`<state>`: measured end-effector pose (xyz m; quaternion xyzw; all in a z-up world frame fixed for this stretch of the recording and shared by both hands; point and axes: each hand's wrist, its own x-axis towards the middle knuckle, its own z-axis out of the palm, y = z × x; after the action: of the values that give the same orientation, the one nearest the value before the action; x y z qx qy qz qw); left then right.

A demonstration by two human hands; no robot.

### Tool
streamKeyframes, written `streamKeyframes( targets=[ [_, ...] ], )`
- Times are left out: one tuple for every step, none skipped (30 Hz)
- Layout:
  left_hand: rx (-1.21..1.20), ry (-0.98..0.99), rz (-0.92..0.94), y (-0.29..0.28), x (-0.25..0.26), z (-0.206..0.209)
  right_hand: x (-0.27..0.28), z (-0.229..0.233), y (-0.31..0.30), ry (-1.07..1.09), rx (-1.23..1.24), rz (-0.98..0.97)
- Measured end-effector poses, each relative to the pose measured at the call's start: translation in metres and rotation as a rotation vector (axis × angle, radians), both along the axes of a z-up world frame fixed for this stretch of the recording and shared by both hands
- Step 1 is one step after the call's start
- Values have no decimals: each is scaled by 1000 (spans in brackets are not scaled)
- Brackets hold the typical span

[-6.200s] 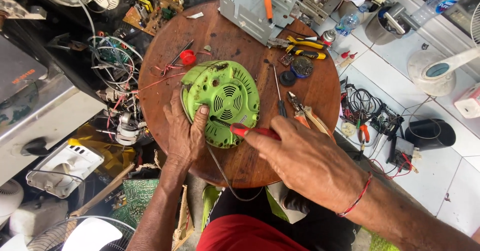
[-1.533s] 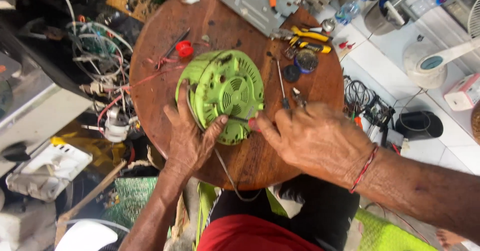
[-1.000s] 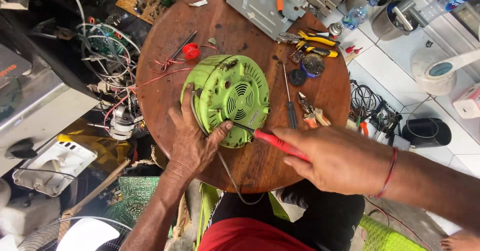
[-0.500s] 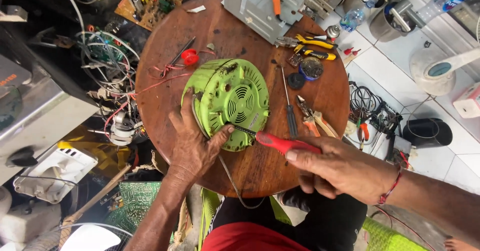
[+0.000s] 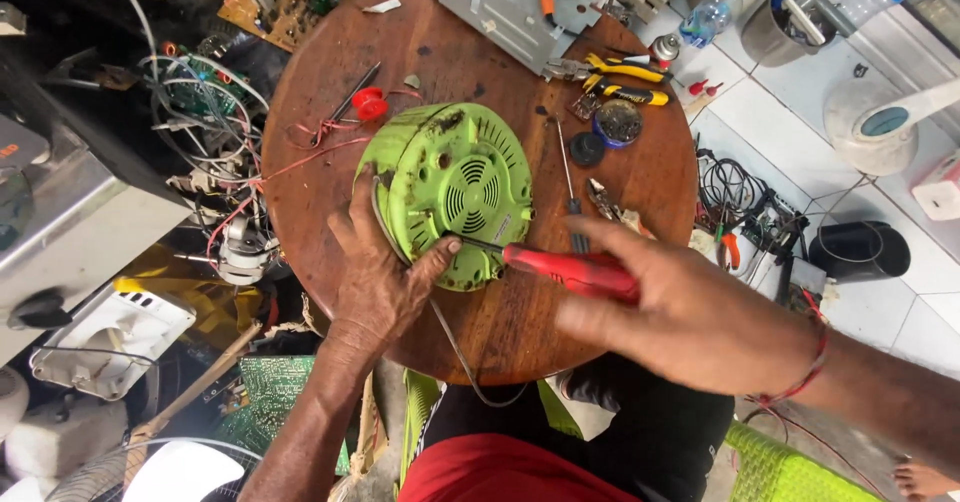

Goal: The person uses a screwdriver to unscrew and remove screws from the back of a green circular electronic device. They manipulate the device on a wooden table, turning it over to access different screws and eventually removing the back cover.

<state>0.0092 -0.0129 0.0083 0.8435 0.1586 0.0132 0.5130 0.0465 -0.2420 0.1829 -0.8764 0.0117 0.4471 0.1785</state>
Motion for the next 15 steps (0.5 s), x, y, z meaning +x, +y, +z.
streamKeyframes(
  targets=[
    [0,0,-6,1,-2,-2,-1,-3,-4,0,0,-6],
    [-3,-3,-4,1,-3,-3,-1,-6,-9,43,175,-103],
    [-4,-15,-2,2,-1,-3,0,-8,-14,76,354,-196],
    [-1,-24,-7,2,4,-4,3,-14,-18,66,358,-200],
    [11,-21,1,2,2,-7,4,-23,-22,-8,335,-83],
    [24,-17,9,3,0,-11,5,-32,-25,-82,311,34],
    [24,-13,19,3,-1,-13,3,-30,-21,-77,311,43],
    [7,-37,9,3,-2,-14,2,-28,-17,-362,127,461],
    [-10,-63,-8,2,-2,-15,-1,-25,-14,-648,-71,870],
    [-13,-61,-4,2,-3,-14,2,-26,-18,-646,-71,875],
    [-7,-43,3,2,-1,-11,4,-27,-22,-1024,-145,1224],
    [-2,-25,9,2,0,-9,5,-27,-26,-1416,-225,1559],
    [1,-28,5,1,0,-10,3,-32,-30,-1419,-228,1553],
    [-2,-42,13,0,0,-12,0,-37,-33,-1280,-144,1420],
    [-3,-55,32,1,-2,-13,-1,-43,-35,-1143,-54,1291]
  ],
)
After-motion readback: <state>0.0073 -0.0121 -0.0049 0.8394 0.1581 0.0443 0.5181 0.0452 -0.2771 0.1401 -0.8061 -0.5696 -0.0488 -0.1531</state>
